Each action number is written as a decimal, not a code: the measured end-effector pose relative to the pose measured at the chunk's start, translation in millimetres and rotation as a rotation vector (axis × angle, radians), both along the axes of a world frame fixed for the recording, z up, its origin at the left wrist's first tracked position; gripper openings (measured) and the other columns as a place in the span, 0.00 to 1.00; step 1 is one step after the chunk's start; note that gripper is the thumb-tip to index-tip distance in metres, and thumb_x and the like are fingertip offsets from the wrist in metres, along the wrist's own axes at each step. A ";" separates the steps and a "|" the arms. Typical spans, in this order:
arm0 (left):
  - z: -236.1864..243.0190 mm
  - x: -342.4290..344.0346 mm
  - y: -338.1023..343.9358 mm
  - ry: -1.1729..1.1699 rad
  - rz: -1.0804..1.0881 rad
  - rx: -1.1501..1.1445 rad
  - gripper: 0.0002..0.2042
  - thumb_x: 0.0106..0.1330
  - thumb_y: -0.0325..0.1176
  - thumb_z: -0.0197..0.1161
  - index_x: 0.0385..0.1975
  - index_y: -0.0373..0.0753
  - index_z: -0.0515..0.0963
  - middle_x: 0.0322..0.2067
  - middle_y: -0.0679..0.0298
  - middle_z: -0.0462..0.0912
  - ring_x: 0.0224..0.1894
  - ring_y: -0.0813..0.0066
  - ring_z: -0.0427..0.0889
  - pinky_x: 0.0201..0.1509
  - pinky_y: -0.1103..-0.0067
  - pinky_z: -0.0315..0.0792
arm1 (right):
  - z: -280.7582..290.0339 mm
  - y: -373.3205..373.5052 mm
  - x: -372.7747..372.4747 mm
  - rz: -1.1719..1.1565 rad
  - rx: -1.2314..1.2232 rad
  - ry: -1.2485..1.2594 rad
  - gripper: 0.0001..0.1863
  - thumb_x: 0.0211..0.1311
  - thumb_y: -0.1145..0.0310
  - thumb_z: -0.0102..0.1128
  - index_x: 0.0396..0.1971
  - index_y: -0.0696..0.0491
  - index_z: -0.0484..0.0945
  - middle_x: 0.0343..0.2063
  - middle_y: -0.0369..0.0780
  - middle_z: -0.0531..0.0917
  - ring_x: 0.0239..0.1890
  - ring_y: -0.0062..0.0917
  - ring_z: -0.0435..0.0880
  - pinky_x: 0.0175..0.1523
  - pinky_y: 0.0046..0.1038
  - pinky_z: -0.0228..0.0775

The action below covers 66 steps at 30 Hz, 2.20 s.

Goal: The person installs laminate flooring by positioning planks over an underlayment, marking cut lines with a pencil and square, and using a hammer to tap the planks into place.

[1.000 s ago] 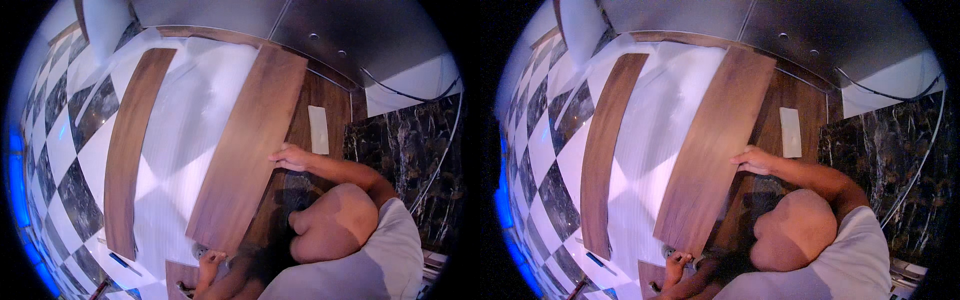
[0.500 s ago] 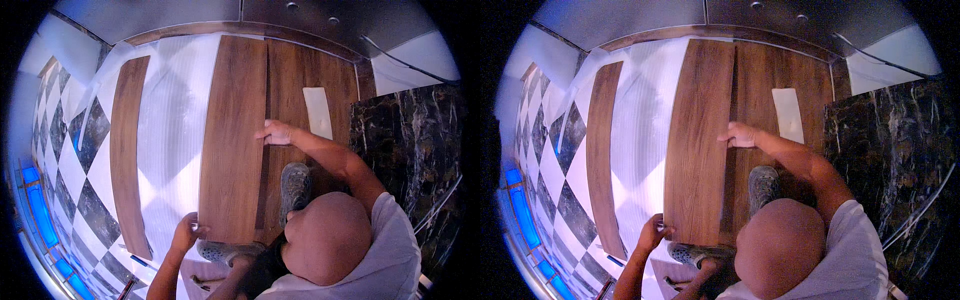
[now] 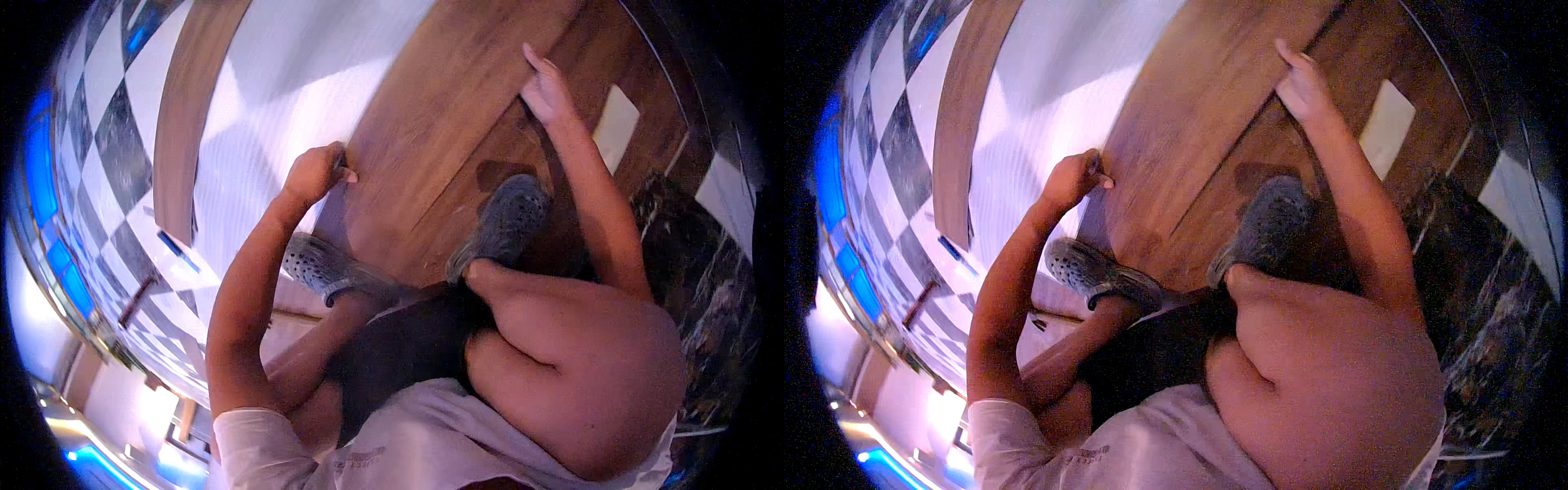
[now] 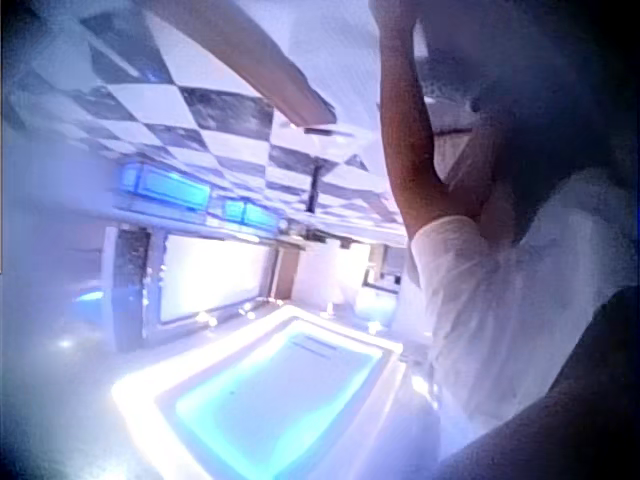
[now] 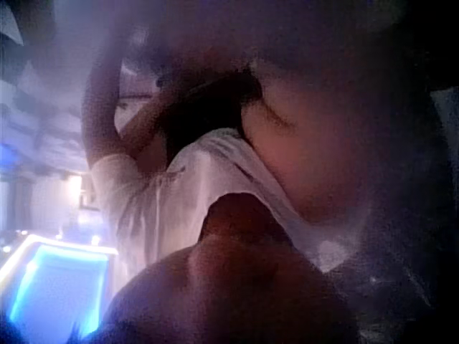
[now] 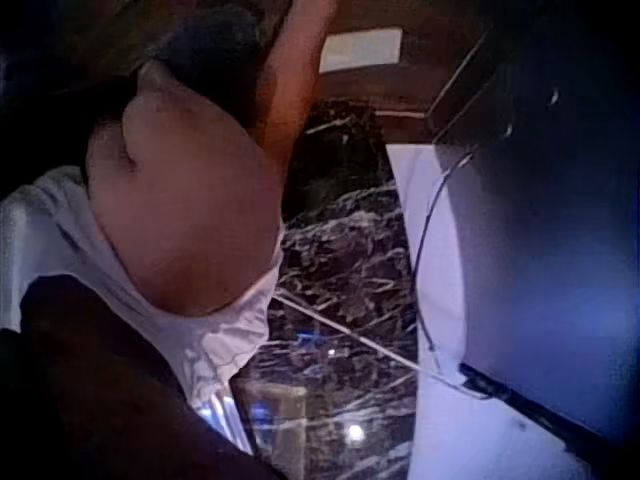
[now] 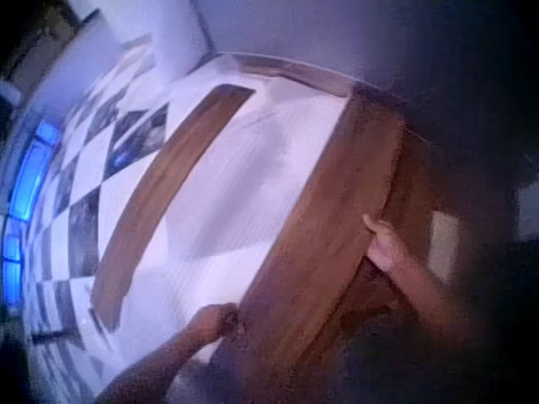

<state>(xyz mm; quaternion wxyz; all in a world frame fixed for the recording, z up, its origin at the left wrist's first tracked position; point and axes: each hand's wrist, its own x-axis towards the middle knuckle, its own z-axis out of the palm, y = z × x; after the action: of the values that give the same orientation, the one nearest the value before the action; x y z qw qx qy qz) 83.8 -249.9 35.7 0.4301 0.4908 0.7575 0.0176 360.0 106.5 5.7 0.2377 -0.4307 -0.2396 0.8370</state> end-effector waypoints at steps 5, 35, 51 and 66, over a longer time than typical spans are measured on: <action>15.8 1.2 9.5 -0.008 -0.037 0.100 0.21 0.57 0.53 0.70 0.35 0.40 0.77 0.31 0.51 0.83 0.39 0.45 0.82 0.41 0.56 0.73 | 5.3 7.6 -1.2 -0.052 0.071 0.010 0.18 0.70 0.65 0.63 0.55 0.58 0.74 0.54 0.40 0.81 0.56 0.31 0.81 0.66 0.35 0.70; 16.4 7.8 7.5 0.104 -0.075 0.124 0.16 0.60 0.47 0.69 0.34 0.39 0.80 0.32 0.52 0.85 0.41 0.48 0.84 0.44 0.58 0.75 | 10.9 8.6 3.0 -0.092 0.051 -0.089 0.17 0.73 0.68 0.57 0.57 0.58 0.73 0.56 0.41 0.80 0.59 0.30 0.78 0.68 0.36 0.69; 0.8 6.9 0.6 0.035 -0.064 0.215 0.20 0.59 0.50 0.69 0.34 0.38 0.76 0.31 0.53 0.83 0.40 0.47 0.82 0.42 0.57 0.73 | 19.4 6.2 0.9 -0.136 0.088 -0.106 0.16 0.73 0.69 0.58 0.55 0.58 0.74 0.52 0.41 0.82 0.55 0.29 0.81 0.63 0.33 0.74; 0.2 1.4 4.1 0.054 -0.085 0.178 0.25 0.54 0.56 0.70 0.34 0.38 0.75 0.30 0.51 0.82 0.39 0.44 0.82 0.41 0.56 0.73 | -7.1 17.4 8.4 -0.119 0.113 -0.128 0.18 0.74 0.69 0.56 0.59 0.58 0.72 0.58 0.42 0.79 0.62 0.31 0.77 0.72 0.39 0.66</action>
<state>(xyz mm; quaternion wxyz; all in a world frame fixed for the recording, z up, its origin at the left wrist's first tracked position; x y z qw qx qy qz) 85.3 -245.8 35.9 0.3647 0.5589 0.7429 0.0532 368.4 123.9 -1.4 0.2952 -0.4826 -0.2749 0.7774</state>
